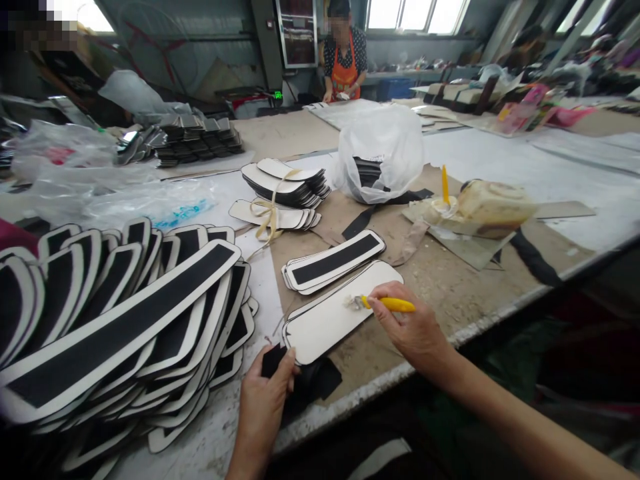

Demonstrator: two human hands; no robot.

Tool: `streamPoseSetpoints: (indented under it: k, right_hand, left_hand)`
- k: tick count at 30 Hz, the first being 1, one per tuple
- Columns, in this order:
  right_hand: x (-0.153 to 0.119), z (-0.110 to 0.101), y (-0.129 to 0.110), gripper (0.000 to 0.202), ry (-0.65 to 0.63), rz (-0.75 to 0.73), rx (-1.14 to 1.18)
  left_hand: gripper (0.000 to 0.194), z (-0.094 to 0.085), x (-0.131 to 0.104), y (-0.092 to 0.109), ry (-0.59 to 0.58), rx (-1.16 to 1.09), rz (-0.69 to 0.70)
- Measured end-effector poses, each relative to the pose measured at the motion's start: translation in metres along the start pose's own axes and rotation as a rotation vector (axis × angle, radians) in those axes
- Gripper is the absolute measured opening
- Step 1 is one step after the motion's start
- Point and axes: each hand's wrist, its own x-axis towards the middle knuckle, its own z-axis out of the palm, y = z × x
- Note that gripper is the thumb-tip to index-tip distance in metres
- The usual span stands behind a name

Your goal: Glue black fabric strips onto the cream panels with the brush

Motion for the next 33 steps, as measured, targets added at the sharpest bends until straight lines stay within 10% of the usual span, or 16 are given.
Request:
streamPoseSetpoints:
  k: [10,20,33]
  right_hand:
    - [0.022,-0.046,0.034,0.012,0.120,-0.347,-0.278]
    - [-0.009,-0.031,0.015,0.011,-0.022,-0.467,-0.385]
    - [-0.026,-0.036,-0.044,0.022,-0.027,-0.111,0.270]
  left_hand:
    - [0.046,-0.004,0.005,0.004,0.019,0.051,-0.003]
    - [0.043,-0.005,0.008,-0.003,0.018,0.125,0.049]
    - [0.024,-0.019,-0.031,0.035,0.007,-0.124,0.076]
